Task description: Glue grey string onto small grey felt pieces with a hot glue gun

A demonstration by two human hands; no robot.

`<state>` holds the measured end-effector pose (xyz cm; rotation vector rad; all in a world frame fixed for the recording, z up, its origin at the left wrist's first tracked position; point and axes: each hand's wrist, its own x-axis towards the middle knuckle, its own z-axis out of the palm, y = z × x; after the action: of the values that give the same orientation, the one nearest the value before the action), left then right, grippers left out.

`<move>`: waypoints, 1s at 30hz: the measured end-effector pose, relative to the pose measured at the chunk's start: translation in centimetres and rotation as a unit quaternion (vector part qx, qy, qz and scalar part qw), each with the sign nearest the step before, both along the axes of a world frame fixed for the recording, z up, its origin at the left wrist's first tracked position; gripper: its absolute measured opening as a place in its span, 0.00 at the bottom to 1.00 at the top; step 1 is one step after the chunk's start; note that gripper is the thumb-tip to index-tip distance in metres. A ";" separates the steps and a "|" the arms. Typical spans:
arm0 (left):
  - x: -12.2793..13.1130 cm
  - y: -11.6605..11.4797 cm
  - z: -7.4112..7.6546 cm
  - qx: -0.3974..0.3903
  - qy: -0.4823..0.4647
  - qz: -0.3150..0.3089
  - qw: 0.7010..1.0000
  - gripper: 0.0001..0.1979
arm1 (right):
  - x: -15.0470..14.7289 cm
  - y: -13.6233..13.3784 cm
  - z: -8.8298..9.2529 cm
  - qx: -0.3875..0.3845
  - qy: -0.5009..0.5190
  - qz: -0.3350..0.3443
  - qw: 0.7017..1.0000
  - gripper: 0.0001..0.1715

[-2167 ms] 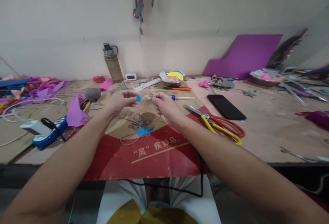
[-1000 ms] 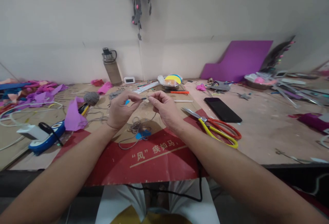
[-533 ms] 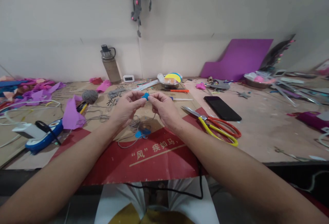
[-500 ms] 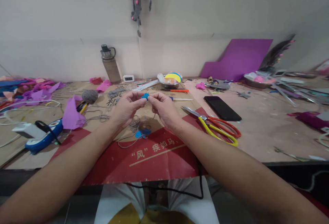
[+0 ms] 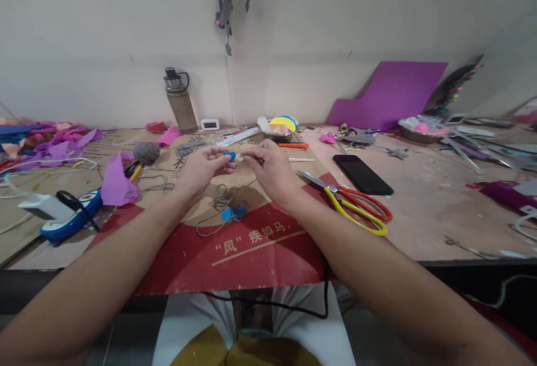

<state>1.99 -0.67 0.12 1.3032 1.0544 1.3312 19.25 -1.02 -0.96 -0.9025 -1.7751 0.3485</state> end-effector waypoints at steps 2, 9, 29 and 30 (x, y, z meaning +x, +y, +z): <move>0.0 0.0 -0.2 -0.004 0.021 -0.002 1.000 0.10 | -0.1 -0.2 -0.2 0.026 -0.041 0.005 0.999 0.11; 0.2 -0.1 -0.3 0.000 0.059 -0.018 0.998 0.10 | 0.1 -0.1 -0.3 0.051 -0.118 -0.028 0.991 0.13; 0.7 -1.0 0.4 0.005 0.147 -0.038 0.988 0.07 | -0.2 -0.5 -0.2 0.076 -0.199 -0.083 0.974 0.14; 0.6 -0.9 0.3 0.011 0.156 -0.034 0.987 0.08 | -0.3 -0.4 -0.3 0.073 -0.187 -0.078 0.976 0.13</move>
<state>2.60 -1.57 0.47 1.5866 1.1973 1.1119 18.96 -1.47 -1.24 -1.0427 -2.0245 -0.0607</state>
